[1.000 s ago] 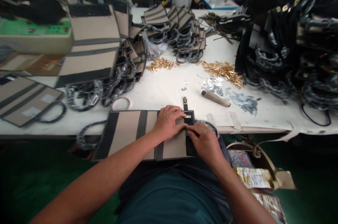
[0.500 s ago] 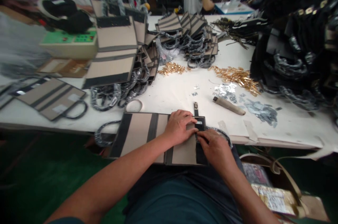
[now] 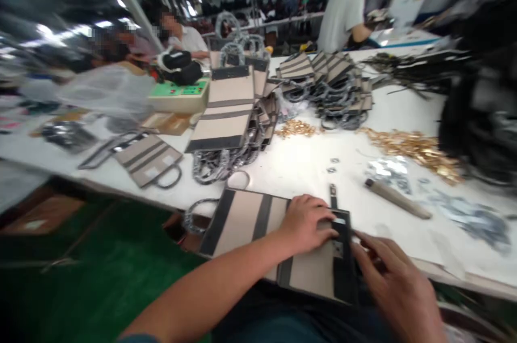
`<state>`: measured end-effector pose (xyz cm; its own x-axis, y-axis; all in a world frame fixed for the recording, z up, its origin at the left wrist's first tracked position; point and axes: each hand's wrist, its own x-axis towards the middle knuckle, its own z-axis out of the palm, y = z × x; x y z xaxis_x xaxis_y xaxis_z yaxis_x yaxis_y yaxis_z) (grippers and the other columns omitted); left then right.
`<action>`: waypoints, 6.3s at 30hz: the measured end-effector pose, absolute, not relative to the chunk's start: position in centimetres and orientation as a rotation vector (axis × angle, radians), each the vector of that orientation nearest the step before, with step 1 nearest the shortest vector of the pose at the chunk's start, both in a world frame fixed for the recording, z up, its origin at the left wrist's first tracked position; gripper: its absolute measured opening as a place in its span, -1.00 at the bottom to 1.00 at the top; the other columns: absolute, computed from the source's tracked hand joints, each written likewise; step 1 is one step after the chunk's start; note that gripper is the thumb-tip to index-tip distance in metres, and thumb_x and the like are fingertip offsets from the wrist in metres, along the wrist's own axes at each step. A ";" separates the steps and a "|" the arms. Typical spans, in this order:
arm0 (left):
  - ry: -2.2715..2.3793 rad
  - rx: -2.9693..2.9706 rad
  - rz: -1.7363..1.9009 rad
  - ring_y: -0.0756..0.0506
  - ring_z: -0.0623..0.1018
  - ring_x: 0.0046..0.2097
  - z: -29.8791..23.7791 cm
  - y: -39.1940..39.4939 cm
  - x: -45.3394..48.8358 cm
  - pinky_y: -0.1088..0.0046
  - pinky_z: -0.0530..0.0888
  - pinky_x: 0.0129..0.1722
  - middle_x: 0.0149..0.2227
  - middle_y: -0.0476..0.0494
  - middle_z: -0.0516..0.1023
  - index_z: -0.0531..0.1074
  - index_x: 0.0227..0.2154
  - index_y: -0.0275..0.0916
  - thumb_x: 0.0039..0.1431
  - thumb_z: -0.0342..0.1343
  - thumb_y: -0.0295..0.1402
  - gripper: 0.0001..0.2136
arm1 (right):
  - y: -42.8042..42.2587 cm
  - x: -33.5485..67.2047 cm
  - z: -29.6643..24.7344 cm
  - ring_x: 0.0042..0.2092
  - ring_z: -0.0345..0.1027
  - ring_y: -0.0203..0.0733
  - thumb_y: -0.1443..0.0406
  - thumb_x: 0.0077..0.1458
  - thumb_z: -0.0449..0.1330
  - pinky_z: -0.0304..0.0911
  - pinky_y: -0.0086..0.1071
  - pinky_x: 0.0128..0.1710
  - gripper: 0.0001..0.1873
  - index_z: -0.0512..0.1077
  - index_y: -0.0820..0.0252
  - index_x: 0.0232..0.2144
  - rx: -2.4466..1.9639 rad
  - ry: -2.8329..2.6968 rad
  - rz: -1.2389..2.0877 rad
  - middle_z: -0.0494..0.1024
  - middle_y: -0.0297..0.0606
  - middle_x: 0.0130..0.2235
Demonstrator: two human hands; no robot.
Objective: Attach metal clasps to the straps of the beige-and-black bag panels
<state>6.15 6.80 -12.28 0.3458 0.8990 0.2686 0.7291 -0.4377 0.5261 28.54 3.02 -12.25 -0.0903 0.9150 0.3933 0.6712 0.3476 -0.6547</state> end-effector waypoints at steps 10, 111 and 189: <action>1.427 2.245 0.872 -0.15 0.50 0.02 -12.4 8.4 6.0 0.17 0.39 0.05 -0.03 0.03 0.66 0.65 -0.16 -0.01 0.27 0.31 -0.26 -0.89 | 16.1 34.8 -12.4 0.02 0.42 0.21 -0.03 0.29 0.19 0.35 0.05 0.00 -0.49 0.52 0.18 0.08 -1.746 -2.187 -0.293 0.58 0.04 0.03; 1.493 1.922 -0.032 -0.11 0.57 -0.36 -6.9 16.4 5.8 0.42 0.39 -0.38 -0.48 -0.02 0.60 0.65 -0.45 -0.18 0.02 0.29 0.00 -0.68 | 11.0 21.3 -8.6 -0.57 0.16 -0.24 0.19 0.27 0.20 0.10 -0.30 -0.53 -0.61 0.31 0.08 -0.61 -0.838 -1.322 1.125 0.34 -0.39 -0.63; 1.219 2.666 0.238 -0.39 0.09 0.47 -9.8 -0.7 4.9 -0.16 -0.01 0.41 0.42 -0.51 0.16 0.20 0.37 -0.21 0.11 0.28 -0.26 -0.25 | 6.1 21.1 -8.1 -0.55 0.20 -0.27 0.19 0.29 0.18 0.13 -0.34 -0.50 -0.63 0.33 0.11 -0.57 -1.011 -1.594 1.118 0.35 -0.41 -0.60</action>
